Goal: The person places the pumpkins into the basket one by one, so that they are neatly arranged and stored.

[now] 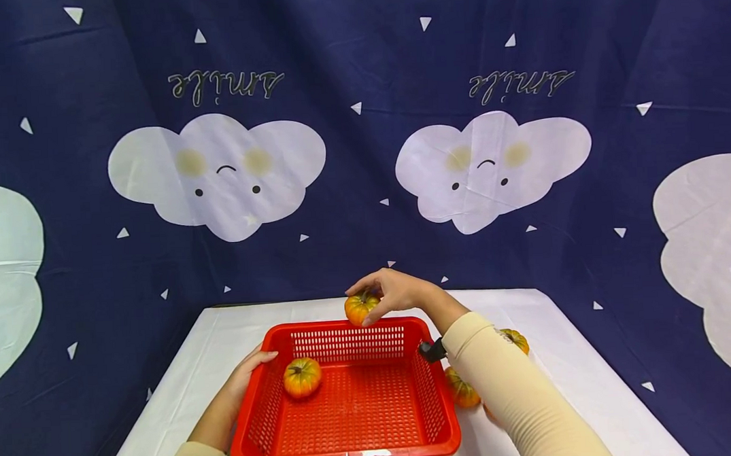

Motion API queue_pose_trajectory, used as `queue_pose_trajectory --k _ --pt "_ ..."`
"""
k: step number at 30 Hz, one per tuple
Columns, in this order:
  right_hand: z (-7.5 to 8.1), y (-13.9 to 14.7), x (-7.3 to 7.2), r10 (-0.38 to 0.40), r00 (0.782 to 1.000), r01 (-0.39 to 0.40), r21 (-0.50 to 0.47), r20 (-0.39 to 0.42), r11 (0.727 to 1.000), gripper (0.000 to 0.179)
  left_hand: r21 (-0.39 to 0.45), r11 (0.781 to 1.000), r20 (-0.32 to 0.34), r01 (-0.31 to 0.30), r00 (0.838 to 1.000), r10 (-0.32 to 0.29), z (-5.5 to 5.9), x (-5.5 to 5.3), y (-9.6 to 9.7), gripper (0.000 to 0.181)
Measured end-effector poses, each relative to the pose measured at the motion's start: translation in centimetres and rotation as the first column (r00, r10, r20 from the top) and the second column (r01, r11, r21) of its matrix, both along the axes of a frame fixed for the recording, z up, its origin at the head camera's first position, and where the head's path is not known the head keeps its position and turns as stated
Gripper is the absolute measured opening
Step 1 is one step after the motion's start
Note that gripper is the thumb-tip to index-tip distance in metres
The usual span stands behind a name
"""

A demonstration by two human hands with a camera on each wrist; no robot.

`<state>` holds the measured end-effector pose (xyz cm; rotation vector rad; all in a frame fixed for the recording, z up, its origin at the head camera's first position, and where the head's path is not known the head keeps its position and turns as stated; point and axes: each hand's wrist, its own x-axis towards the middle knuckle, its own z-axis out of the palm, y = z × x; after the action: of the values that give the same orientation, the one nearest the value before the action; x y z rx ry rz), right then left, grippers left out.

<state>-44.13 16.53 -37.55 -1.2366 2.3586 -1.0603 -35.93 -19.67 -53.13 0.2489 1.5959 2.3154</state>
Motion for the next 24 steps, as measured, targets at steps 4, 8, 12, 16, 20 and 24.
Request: queue_pose_trajectory --k 4,8,12,16,20,24 --pt "-0.2 -0.5 0.2 0.016 1.000 -0.016 -0.005 0.005 1.000 0.065 -0.019 1.000 -0.002 -0.012 1.000 0.012 0.1 0.0 0.0 0.059" --pt "-0.3 -1.0 0.4 0.020 1.000 -0.021 0.003 0.013 1.000 0.065 -0.032 0.999 -0.003 -0.013 1.000 0.013 0.2 0.0 0.0 0.059" --pt "-0.5 -1.6 0.7 0.025 1.000 -0.025 0.015 0.010 1.000 0.065 -0.031 0.999 -0.001 -0.012 1.000 0.012 0.2 -0.1 -0.1 0.060" --pt "-0.8 -2.4 1.1 0.054 0.998 -0.054 -0.001 0.019 0.999 0.065 -0.025 1.000 -0.006 -0.007 1.000 0.007 0.0 -0.2 -0.2 0.061" --pt "-1.1 -3.1 1.4 0.080 0.996 -0.080 -0.003 0.030 0.997 0.065 -0.011 1.000 -0.023 0.013 1.000 -0.013 -0.1 -0.3 -0.3 0.061" --pt "-1.4 -3.8 1.6 0.088 0.995 -0.087 -0.012 0.042 0.996 0.066 -0.005 1.000 -0.028 0.022 0.999 -0.023 -0.2 -0.3 -0.3 0.061"
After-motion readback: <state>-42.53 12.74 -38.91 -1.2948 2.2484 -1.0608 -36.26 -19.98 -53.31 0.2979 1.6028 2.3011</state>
